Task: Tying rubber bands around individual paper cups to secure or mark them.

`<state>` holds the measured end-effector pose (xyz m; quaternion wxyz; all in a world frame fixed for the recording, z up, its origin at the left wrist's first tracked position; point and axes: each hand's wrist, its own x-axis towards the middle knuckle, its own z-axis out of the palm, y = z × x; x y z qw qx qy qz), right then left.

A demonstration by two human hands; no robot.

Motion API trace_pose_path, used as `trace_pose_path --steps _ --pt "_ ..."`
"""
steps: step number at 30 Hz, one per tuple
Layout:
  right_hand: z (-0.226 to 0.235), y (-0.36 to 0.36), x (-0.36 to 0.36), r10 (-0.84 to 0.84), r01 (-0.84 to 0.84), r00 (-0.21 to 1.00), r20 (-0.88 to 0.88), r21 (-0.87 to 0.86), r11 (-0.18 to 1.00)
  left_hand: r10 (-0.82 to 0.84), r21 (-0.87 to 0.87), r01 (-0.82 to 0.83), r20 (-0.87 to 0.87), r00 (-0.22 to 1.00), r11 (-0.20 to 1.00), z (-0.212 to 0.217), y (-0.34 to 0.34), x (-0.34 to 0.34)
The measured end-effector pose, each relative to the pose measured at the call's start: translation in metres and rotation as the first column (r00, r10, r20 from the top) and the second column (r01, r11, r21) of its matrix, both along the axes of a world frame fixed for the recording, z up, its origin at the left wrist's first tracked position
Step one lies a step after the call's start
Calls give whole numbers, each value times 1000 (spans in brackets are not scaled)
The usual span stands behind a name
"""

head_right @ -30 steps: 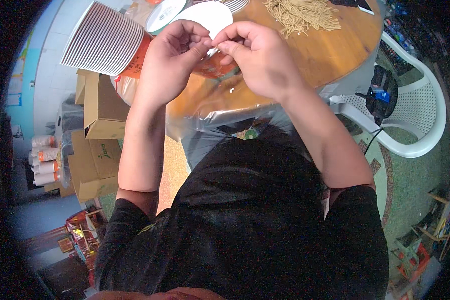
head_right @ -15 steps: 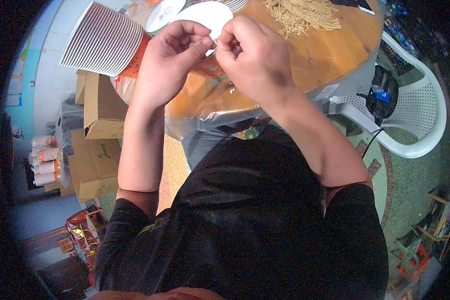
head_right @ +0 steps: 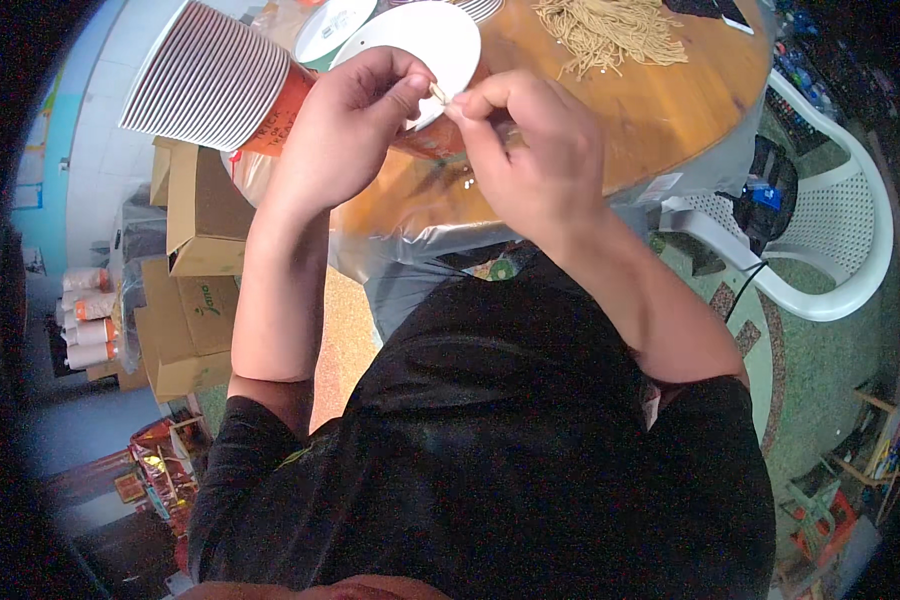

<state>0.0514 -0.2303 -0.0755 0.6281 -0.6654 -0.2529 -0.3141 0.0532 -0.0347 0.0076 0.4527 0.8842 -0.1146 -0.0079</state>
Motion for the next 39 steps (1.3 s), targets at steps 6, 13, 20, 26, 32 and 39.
trace_pose_path --steps 6,13,20,26,32,39 --pt "-3 -26 -40 381 -365 866 -325 110 924 36 277 -120 289 957 953 -8 -4 -5" --pt "8 -35 -36 610 -424 618 -496 443 790 22 185 -103 392 920 977 -13 -12 -6" --pt "17 -39 -31 650 -438 558 -516 482 759 -390 343 204 659 643 917 -15 4 -6" --pt "22 -34 -43 651 -531 610 -452 376 759 -303 355 46 716 629 934 -25 -11 -15" --pt "30 -42 -40 681 -564 612 -402 382 732 -222 307 1 684 695 952 -27 -10 -22" --pt "46 -69 -12 -121 44 987 -104 -554 832 -82 143 -7 609 789 990 -38 15 -27"
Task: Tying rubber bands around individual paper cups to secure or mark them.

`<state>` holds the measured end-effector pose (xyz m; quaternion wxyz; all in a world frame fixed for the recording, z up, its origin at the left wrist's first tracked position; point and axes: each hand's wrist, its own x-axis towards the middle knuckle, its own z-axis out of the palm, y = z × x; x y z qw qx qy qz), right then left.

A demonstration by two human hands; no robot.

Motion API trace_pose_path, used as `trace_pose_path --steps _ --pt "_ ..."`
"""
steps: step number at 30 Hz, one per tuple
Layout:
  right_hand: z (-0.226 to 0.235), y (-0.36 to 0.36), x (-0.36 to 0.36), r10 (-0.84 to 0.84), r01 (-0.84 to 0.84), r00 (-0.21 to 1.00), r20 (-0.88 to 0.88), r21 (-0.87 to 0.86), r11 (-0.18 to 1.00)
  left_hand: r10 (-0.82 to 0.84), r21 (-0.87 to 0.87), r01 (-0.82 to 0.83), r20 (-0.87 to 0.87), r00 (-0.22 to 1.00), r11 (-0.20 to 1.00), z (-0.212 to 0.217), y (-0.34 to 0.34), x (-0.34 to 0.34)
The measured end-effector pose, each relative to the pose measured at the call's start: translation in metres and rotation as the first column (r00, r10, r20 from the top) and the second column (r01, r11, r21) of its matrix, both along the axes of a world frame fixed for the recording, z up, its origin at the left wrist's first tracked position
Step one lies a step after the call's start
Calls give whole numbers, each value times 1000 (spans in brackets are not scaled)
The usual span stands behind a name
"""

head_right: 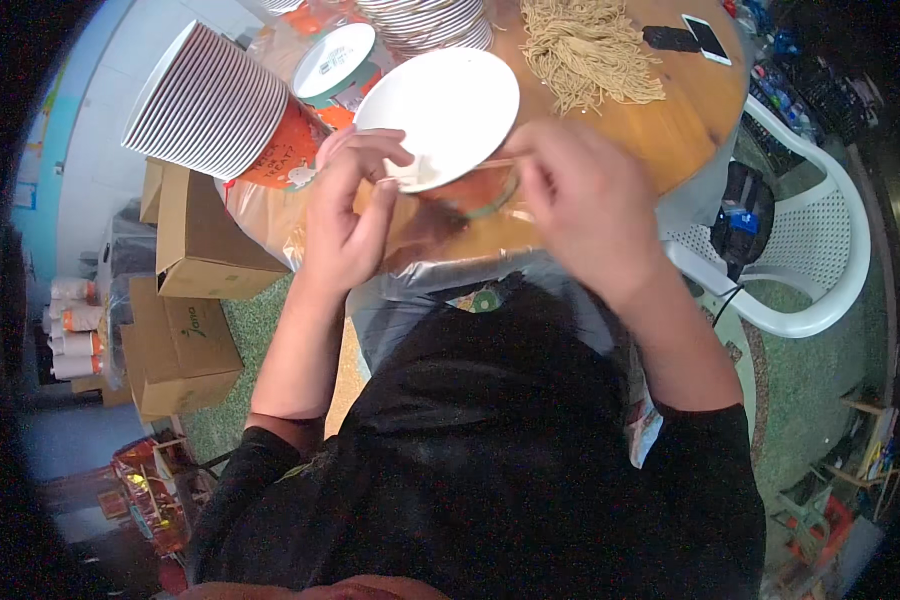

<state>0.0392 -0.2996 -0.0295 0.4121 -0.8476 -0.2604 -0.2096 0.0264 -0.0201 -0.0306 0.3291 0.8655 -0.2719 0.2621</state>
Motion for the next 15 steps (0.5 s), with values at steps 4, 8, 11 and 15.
trace_pose_path --steps 4,8,11,15 --pt "3 -24 31 -354 357 931 85 -28 934 -66 -165 62 -18 998 984 -10 33 2" --pt "-8 -35 46 -306 288 951 47 229 930 -4 -211 11 30 1000 978 -8 52 11" --pt "-13 -27 43 -325 348 931 -163 135 928 295 -235 -245 210 932 941 -9 44 -5" --pt "-25 -18 44 85 190 828 -554 422 887 109 73 -143 345 932 987 1 -12 -38"
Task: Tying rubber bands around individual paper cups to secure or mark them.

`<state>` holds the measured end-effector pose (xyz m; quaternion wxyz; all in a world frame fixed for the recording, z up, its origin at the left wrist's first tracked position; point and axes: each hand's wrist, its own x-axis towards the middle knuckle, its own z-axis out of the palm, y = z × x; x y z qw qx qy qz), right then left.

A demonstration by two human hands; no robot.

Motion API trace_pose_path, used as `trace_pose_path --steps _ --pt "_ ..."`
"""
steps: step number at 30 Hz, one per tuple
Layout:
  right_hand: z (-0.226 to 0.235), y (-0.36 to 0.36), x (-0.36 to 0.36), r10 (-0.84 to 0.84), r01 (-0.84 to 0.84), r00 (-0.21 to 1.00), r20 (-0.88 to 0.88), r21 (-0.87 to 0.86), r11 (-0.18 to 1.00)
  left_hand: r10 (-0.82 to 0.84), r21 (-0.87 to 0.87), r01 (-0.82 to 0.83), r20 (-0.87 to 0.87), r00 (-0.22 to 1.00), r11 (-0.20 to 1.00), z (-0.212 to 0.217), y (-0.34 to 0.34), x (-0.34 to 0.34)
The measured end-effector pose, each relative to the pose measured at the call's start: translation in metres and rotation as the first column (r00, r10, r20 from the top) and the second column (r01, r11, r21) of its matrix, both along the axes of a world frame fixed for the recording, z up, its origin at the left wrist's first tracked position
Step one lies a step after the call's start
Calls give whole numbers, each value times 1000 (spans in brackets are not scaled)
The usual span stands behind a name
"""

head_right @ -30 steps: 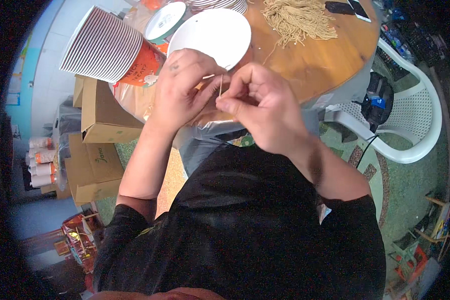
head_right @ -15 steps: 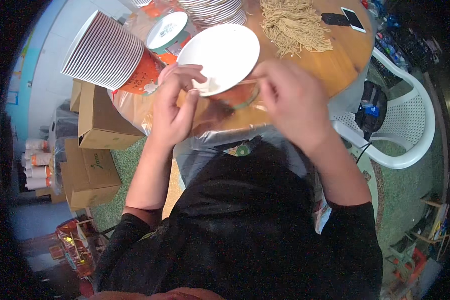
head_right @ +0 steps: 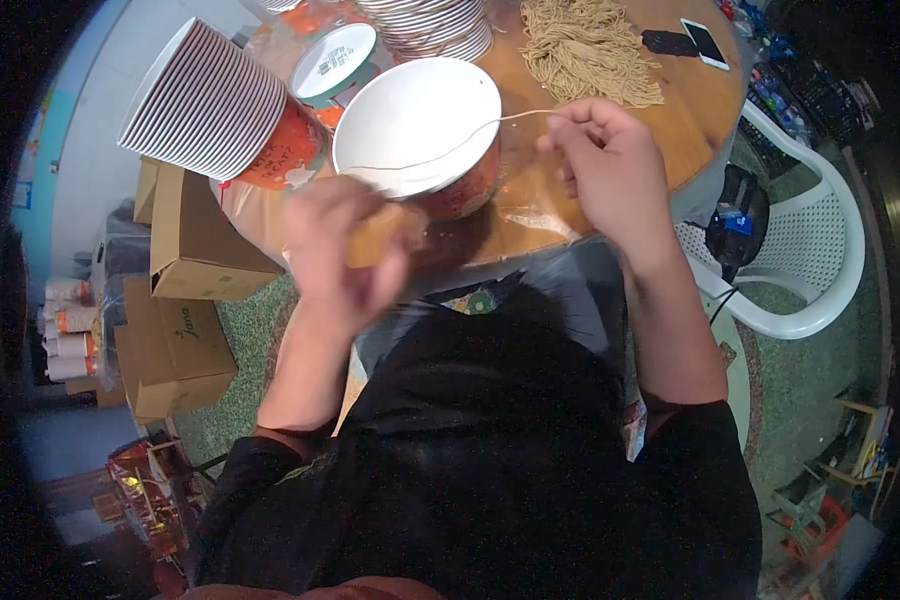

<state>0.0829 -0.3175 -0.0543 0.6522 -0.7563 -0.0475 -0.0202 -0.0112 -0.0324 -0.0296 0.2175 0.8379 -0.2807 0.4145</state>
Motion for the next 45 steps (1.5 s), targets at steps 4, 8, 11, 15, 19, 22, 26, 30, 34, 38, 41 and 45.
trace_pose_path --steps 4,8,11,15,19,22,26,30,34,38,41,45 --pt "16 6 -8 247 -181 960 -129 387 904 36 139 -3 -239 970 990 4 -16 6" --pt "21 -8 -10 361 -207 920 -151 596 776 42 150 0 -278 960 989 10 24 11" --pt "15 -8 -18 463 -258 882 -91 728 635 101 149 -59 -295 950 987 16 56 12" --pt "16 10 -38 623 -357 780 -57 778 518 107 25 -104 -261 959 994 11 58 3" --pt "16 29 -46 714 -388 700 6 842 374 -10 -5 9 -235 972 1000 8 21 -9" --pt "16 36 -48 725 -399 688 35 853 337 13 118 14 -224 974 993 -1 12 1" --pt "13 36 -50 736 -329 676 38 909 255 -51 21 56 -195 980 998 -3 -2 -19" --pt "9 40 -57 752 -266 657 42 947 180 -277 -352 128 -414 867 927 -8 -27 -30" --pt "6 43 -57 756 -271 651 72 952 143 -454 -587 45 -573 682 808 -23 -34 -29" --pt "3 42 -59 749 -274 662 25 938 211 -439 -651 -6 -517 735 759 -30 -34 -33" --pt "-1 38 -60 688 -300 726 -15 893 335 -323 -456 69 -506 800 887 -27 -26 -28" --pt "12 58 -74 126 14 966 -226 531 847 -235 -321 79 -483 843 944 -27 -20 -27"
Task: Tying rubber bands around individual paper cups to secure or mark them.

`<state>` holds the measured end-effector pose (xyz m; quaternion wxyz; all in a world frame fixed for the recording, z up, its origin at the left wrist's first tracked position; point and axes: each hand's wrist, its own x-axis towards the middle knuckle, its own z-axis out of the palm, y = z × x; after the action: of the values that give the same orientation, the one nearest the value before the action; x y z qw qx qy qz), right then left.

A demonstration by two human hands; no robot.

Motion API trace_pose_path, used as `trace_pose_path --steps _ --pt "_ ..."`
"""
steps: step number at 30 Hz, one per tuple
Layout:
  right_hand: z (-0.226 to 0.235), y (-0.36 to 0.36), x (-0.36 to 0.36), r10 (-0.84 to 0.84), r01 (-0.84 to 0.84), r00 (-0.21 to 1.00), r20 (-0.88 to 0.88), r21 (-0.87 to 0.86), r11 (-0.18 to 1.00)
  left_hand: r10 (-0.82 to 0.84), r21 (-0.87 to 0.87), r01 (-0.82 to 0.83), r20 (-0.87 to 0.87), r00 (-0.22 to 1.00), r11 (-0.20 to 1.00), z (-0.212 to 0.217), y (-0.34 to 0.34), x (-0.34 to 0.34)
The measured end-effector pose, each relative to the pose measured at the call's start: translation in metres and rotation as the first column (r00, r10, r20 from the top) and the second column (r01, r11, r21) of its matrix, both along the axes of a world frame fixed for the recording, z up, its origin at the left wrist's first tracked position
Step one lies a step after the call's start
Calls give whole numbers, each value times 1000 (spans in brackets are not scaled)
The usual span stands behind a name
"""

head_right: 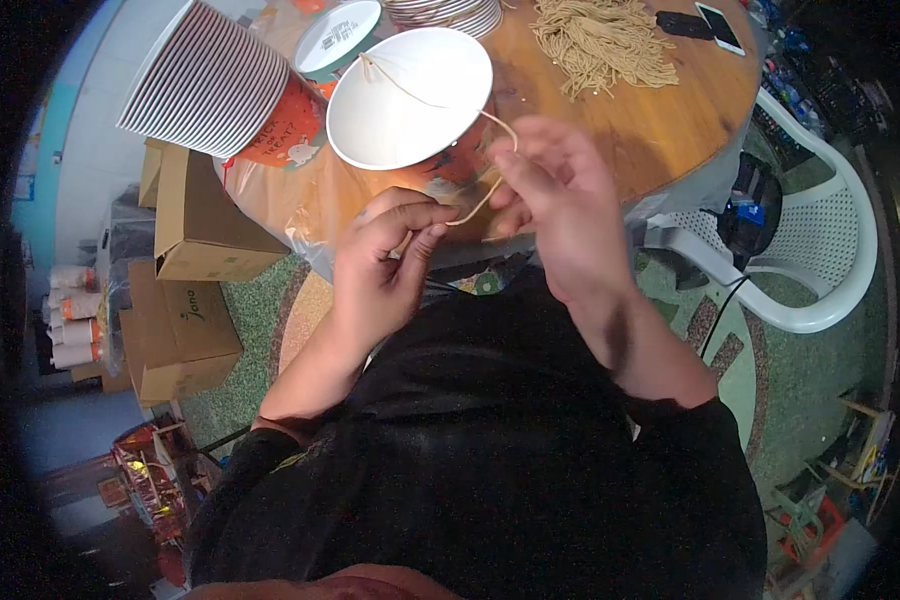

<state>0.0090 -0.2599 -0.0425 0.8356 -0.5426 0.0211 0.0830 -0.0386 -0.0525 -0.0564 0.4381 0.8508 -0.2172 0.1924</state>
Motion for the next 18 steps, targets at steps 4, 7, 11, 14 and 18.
trace_pose_path --steps 4,7,11,14,18 --pt "-28 12 -10 -181 148 799 574 104 983 40 108 -43 25 999 993 6 7 0" --pt "-36 12 -23 200 -38 810 552 -291 956 120 48 -121 17 993 991 10 6 -3" --pt "-48 24 -15 177 73 700 692 -316 946 103 -57 -107 -70 992 993 8 7 -8" --pt "-41 18 -10 205 185 637 743 -405 896 87 81 -86 -1 996 993 13 10 -3" --pt "-45 15 -6 203 232 606 769 -415 880 63 128 -65 23 998 990 15 10 1"
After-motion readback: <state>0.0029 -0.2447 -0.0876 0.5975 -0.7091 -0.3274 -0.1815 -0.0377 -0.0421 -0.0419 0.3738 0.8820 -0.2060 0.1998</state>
